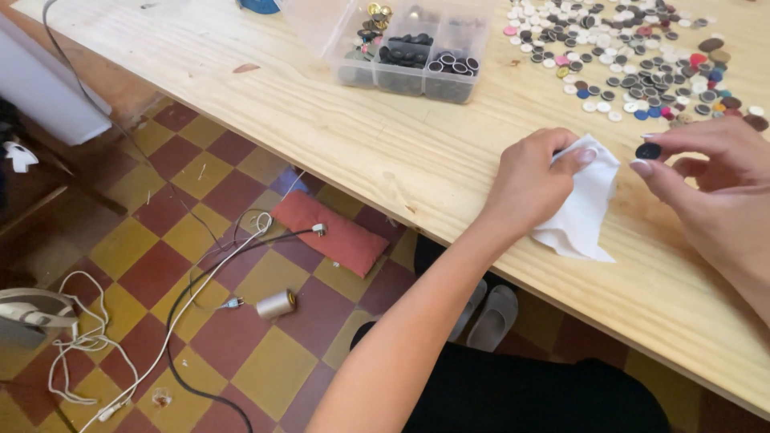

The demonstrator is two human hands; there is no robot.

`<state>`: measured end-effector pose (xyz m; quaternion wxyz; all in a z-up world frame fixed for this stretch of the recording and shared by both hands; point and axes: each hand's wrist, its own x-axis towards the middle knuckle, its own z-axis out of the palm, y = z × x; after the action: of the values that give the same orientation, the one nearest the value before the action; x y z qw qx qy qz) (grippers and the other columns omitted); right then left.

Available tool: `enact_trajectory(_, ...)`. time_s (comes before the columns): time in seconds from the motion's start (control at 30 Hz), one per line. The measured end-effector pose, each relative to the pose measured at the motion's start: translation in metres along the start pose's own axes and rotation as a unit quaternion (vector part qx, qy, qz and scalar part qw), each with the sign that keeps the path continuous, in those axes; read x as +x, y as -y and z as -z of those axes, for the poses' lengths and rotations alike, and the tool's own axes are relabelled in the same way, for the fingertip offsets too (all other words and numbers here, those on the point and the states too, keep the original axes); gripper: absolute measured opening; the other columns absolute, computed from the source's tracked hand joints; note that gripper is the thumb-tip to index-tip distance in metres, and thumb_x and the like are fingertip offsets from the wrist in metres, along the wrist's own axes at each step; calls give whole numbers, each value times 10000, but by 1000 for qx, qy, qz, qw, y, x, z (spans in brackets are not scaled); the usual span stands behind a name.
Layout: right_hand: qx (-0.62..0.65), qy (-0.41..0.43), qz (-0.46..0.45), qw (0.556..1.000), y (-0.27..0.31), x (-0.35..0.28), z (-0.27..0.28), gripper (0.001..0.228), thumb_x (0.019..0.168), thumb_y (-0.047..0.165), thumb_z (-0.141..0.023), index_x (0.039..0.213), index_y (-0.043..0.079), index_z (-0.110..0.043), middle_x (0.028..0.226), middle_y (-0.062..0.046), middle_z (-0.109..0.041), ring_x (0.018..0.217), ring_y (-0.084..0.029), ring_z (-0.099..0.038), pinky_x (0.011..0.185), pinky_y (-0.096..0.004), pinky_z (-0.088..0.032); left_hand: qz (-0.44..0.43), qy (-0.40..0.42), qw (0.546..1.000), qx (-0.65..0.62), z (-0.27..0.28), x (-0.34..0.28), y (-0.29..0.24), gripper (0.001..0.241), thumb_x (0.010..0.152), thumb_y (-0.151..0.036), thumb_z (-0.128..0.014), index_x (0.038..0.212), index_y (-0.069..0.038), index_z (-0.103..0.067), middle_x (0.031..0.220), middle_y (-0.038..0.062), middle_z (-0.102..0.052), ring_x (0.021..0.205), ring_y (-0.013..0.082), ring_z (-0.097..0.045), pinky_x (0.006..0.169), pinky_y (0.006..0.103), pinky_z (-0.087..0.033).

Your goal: The person sorts a large pile of mixed buttons on a wooden table, picking them up by hand and placing them into a clear plastic organizer box. The person also wipes the table surface with a white cloth during the process.

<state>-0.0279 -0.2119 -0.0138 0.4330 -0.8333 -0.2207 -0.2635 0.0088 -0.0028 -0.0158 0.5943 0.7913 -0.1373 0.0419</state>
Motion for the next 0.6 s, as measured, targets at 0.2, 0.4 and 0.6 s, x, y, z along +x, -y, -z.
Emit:
enact_trajectory(0.2, 43, 6, -66, 997, 29, 4, -5, 148, 1106, -95, -720, 1242, -47, -689, 1141, -184, -636, 940, -192, -626, 735, -238, -541, -30, 21, 999, 31, -7, 0, 7, 219, 935, -311, -594, 924, -127, -712, 951, 97, -707, 902, 299, -685, 756, 385, -448)
enact_trajectory(0.4, 173, 24, -70, 982, 17, 12, -5, 111, 1060, -101, -629, 1160, -93, -677, 1045, -237, -681, 846, -270, -697, 580, -240, -491, -50, 66, 993, 88, -4, -9, -3, 187, 940, -282, -608, 897, -122, -695, 897, 83, -652, 886, 323, -681, 763, 391, -456)
enact_trajectory(0.6, 232, 59, -316, 918, 17, 21, -3, 113, 975, -5, -695, 1054, -77, -732, 802, -245, -702, 711, -282, -696, 669, -263, -565, -43, 71, 993, 83, -2, -15, -7, 169, 909, -272, -642, 928, -148, -755, 901, 59, -647, 885, 288, -685, 778, 375, -464)
